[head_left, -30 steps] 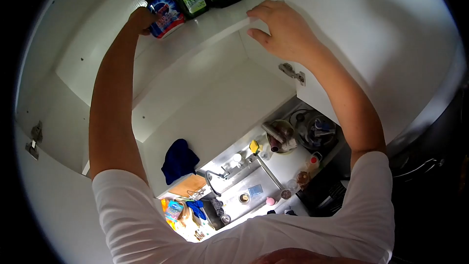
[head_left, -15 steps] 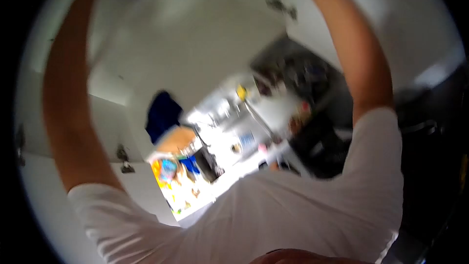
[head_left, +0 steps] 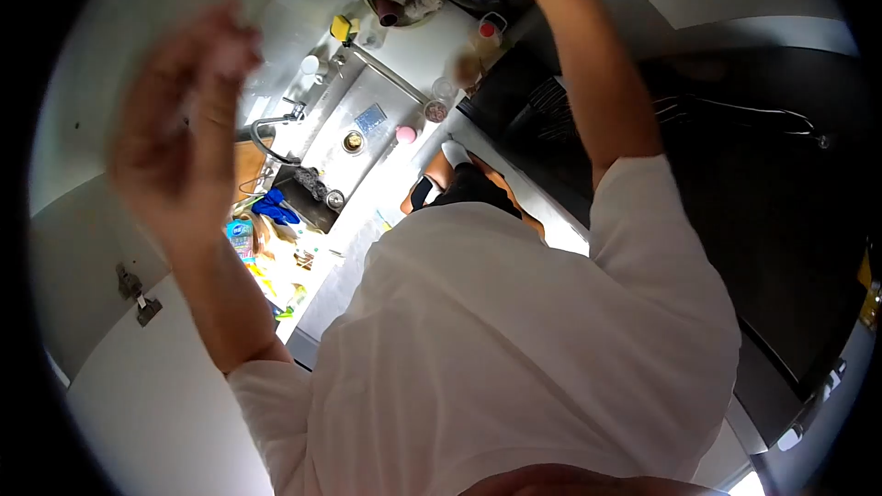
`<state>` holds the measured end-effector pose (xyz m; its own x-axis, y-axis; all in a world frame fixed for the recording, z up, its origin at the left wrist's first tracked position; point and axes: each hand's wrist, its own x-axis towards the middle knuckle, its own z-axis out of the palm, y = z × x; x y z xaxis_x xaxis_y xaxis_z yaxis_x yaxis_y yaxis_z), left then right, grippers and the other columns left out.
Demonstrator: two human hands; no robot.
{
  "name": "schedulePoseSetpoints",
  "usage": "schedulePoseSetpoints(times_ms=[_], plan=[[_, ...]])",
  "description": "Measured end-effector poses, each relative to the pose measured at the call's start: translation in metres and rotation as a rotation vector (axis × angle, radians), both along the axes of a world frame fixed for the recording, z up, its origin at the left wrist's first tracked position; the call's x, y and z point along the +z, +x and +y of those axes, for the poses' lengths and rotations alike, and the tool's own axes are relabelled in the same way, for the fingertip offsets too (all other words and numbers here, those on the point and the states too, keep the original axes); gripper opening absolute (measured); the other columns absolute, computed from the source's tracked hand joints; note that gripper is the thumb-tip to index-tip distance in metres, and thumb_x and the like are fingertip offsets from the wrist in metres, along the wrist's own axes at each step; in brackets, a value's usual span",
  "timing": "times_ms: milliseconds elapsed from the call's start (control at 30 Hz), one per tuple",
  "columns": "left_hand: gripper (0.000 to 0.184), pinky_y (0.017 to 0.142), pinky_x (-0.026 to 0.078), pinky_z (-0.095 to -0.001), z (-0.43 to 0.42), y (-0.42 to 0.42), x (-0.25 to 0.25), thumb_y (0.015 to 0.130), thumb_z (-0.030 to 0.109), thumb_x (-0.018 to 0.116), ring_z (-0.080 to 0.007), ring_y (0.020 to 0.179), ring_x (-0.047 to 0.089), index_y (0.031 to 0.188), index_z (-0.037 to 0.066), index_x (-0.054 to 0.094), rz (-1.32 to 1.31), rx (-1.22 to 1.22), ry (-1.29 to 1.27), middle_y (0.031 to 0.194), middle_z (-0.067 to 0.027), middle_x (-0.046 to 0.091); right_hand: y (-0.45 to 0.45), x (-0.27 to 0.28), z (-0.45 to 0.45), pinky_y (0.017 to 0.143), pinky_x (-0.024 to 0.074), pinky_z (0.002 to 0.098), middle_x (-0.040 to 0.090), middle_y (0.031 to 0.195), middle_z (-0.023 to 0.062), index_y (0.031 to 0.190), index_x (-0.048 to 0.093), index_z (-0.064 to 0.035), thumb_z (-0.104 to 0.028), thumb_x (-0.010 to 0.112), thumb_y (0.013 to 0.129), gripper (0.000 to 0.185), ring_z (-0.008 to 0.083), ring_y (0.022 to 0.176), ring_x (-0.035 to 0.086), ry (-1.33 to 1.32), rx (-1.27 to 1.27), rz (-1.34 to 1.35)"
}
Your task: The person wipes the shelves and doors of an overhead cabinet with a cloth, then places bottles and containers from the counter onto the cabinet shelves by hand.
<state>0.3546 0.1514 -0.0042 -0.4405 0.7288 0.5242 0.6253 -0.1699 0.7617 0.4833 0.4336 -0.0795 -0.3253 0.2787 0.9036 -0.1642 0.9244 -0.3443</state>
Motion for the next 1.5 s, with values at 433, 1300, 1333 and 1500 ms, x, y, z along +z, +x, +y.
schedulePoseSetpoints(times_ms=[433, 1300, 1333, 1500], plan=[[0.031, 0.080, 0.055, -0.0266, -0.156, 0.018, -0.165, 0.102, 0.016, 0.068, -0.0116, 0.087, 0.069, 0.127, -0.003, 0.066, -0.581, 0.548, -0.777, 0.103, -0.0071, 0.074, 0.108, -0.474, 0.075, 0.102, 0.0506, 0.0488, 0.063, 0.137, 0.0234, 0.134, 0.065, -0.0021, -0.032, 0.063, 0.100, 0.046, 0.0385, 0.120, 0.063, -1.250, -0.316, -1.413], [0.032, 0.081, 0.055, -0.0267, -0.172, 0.074, -0.225, 0.101, 0.014, 0.068, -0.0133, 0.093, 0.068, 0.129, -0.003, 0.065, -0.720, 0.548, -0.952, 0.107, -0.0105, 0.073, 0.040, -0.556, 0.137, 0.081, 0.0575, 0.0517, 0.075, 0.104, 0.0165, 0.120, 0.072, -0.0102, -0.037, 0.060, 0.104, 0.033, 0.0360, 0.092, 0.071, -0.739, -0.196, -1.092], [0.032, 0.081, 0.055, -0.0267, -0.172, 0.075, -0.226, 0.101, 0.014, 0.068, -0.0133, 0.093, 0.068, 0.129, -0.003, 0.065, -0.721, 0.545, -0.958, 0.107, -0.0105, 0.073, 0.039, -0.558, 0.139, 0.084, 0.0563, 0.0486, 0.074, 0.109, 0.0172, 0.122, 0.071, -0.0068, -0.033, 0.061, 0.104, 0.033, 0.0351, 0.098, 0.071, -0.774, -0.190, -1.077], [0.032, 0.085, 0.054, -0.0273, -0.163, 0.074, -0.228, 0.101, 0.006, 0.065, -0.0136, 0.097, 0.067, 0.132, 0.000, 0.063, -0.710, 0.469, -1.038, 0.112, -0.0109, 0.071, 0.041, -0.593, 0.148, 0.099, 0.0529, 0.0462, 0.071, 0.121, 0.0214, 0.130, 0.068, -0.0045, -0.025, 0.064, 0.101, 0.036, 0.0392, 0.115, 0.067, -0.839, -0.203, -0.858]])
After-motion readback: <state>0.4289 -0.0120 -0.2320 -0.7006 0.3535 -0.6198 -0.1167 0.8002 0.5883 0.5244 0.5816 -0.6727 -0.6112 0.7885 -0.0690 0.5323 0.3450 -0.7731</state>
